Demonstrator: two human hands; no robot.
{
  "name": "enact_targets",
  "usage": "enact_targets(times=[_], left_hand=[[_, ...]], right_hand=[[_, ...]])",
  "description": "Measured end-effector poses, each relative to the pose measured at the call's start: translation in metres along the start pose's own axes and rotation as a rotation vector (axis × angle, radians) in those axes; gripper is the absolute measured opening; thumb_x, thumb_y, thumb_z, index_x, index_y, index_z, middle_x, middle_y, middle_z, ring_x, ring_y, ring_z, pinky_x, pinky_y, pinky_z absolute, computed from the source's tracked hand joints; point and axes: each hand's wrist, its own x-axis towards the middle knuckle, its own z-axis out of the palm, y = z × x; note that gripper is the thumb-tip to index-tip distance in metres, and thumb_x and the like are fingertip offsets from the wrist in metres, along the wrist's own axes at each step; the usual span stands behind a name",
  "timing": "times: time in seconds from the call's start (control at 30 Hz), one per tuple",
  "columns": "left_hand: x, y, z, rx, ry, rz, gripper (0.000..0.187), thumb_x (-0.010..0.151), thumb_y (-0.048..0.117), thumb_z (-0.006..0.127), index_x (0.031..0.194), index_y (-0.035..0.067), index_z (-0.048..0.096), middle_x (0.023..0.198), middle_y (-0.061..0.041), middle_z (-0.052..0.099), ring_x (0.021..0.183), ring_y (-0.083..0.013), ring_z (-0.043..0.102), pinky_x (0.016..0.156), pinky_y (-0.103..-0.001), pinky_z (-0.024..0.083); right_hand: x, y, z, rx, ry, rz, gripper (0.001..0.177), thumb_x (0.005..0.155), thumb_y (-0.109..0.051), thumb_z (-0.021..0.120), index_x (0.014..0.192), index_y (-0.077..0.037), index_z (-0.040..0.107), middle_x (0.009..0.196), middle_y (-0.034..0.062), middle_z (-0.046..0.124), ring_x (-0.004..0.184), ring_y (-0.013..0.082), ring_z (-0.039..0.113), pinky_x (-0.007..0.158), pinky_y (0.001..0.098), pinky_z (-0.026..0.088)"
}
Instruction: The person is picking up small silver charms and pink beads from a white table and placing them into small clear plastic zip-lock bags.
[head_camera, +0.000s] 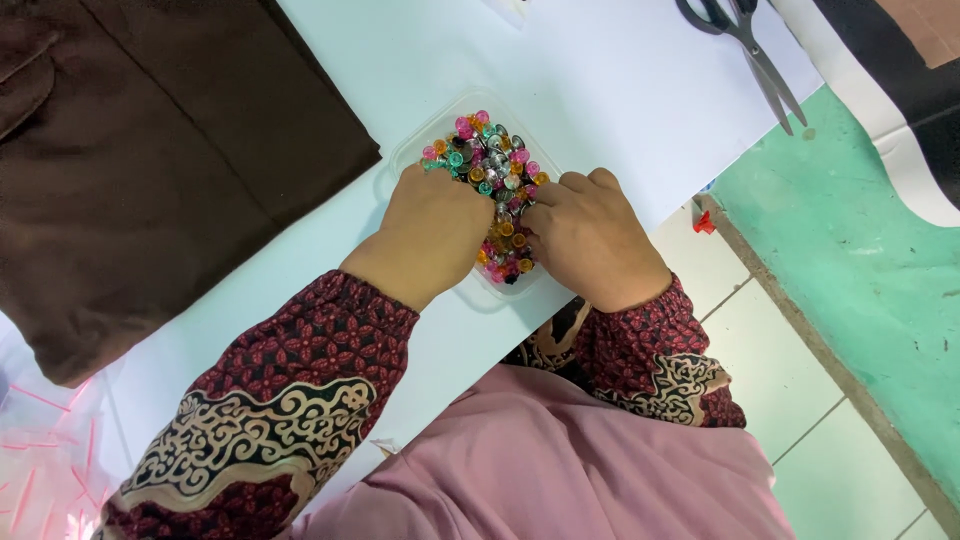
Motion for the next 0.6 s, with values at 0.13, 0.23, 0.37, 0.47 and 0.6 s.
enact_targets(times=[0.13, 0.23, 0.37, 0.47, 0.6], left_hand=[[-0.001, -0.004, 0.003, -0.019, 0.007, -0.016, 0.013, 0.075, -0.003, 0.075, 0.074, 0.009, 0.078, 0.058, -0.007, 0.061, 0.058, -0.0217, 0.047, 0.064, -0.038, 0.031], [-0.013, -0.002, 0.004, -0.123, 0.097, 0.005, 0.016, 0.076, -0.005, 0.074, 0.086, 0.007, 0.078, 0.061, -0.007, 0.059, 0.058, -0.0224, 0.05, 0.062, -0.036, 0.031], [-0.025, 0.001, 0.007, -0.248, 0.227, 0.003, 0.026, 0.09, -0.005, 0.066, 0.111, 0.008, 0.077, 0.081, -0.012, 0.069, 0.072, -0.024, 0.061, 0.069, -0.035, 0.043], [-0.038, 0.008, 0.011, -0.389, 0.312, 0.006, 0.03, 0.095, -0.007, 0.061, 0.121, 0.003, 0.072, 0.092, -0.017, 0.07, 0.084, -0.0311, 0.065, 0.078, -0.038, 0.049], [-0.054, 0.014, 0.003, -0.524, 0.386, 0.013, 0.032, 0.099, -0.008, 0.056, 0.13, -0.005, 0.065, 0.109, -0.024, 0.07, 0.104, -0.0373, 0.066, 0.094, -0.044, 0.051]], right_hand=[[0.002, -0.005, -0.007, 0.026, 0.005, 0.02, 0.009, 0.083, -0.015, 0.078, 0.091, -0.01, 0.08, 0.082, 0.0065, 0.073, 0.079, 0.0235, 0.064, 0.075, 0.0373, 0.041], [-0.003, -0.01, -0.012, 0.107, 0.074, 0.039, 0.007, 0.083, -0.011, 0.079, 0.089, -0.007, 0.079, 0.079, 0.0076, 0.071, 0.078, 0.0256, 0.064, 0.077, 0.0382, 0.043], [-0.009, -0.008, -0.004, 0.142, 0.247, -0.02, 0.009, 0.086, -0.008, 0.079, 0.094, -0.005, 0.078, 0.082, 0.0088, 0.07, 0.08, 0.0273, 0.065, 0.076, 0.0381, 0.045], [-0.013, -0.009, 0.004, 0.218, 0.352, -0.063, 0.011, 0.087, -0.005, 0.078, 0.098, -0.006, 0.078, 0.083, 0.0083, 0.069, 0.079, 0.027, 0.065, 0.074, 0.0368, 0.047], [-0.014, -0.022, 0.0, 0.396, 0.557, -0.182, 0.02, 0.085, 0.009, 0.076, 0.102, -0.001, 0.076, 0.083, 0.0101, 0.066, 0.074, 0.0287, 0.064, 0.068, 0.0364, 0.049]])
